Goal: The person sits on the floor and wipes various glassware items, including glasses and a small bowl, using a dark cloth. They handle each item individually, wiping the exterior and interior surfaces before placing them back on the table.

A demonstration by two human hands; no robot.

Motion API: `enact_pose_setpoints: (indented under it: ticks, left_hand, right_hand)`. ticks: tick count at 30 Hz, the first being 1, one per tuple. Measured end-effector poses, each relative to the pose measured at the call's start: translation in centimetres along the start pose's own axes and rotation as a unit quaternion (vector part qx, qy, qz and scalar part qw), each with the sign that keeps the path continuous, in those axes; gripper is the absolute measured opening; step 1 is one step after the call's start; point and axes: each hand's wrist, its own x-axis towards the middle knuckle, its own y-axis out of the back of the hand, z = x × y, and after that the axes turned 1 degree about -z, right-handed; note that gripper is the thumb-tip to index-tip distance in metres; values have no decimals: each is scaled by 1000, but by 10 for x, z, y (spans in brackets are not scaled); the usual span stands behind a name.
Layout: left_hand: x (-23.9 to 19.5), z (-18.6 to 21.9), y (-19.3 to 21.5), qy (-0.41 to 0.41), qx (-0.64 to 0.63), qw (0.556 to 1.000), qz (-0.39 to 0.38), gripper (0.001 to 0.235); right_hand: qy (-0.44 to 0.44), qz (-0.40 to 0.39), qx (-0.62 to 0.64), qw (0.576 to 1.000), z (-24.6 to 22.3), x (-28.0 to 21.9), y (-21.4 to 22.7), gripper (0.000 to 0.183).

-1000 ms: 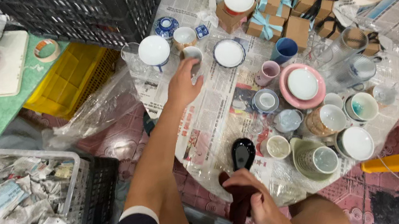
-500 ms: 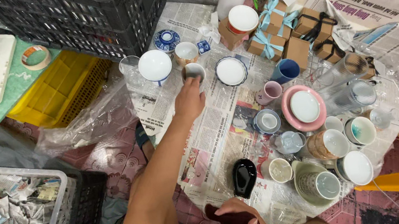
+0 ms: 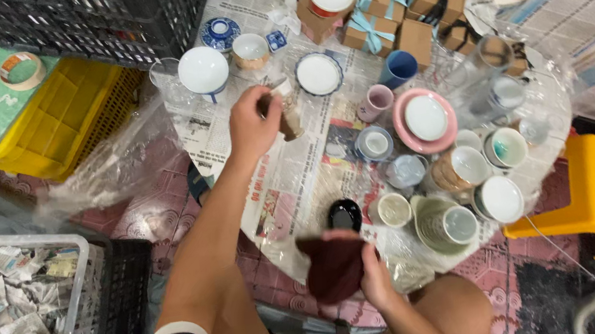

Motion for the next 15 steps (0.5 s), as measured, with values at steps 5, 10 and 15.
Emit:
enact_pose_setpoints:
  ticks: [5,10,15]
  left_hand:
    - [-23,22,10,79,-311,947,0,30]
    - [-79,81,27,262,-588,765,-23,32]
    - [-129,93,40,342,-543,764,-65,24]
  right_hand:
    - [27,44,200,979,-23,5,-6,63]
    - [37,5,301,953,-39,-8,1,78]
    - [39,-31,329,943,-41,-20,7,90]
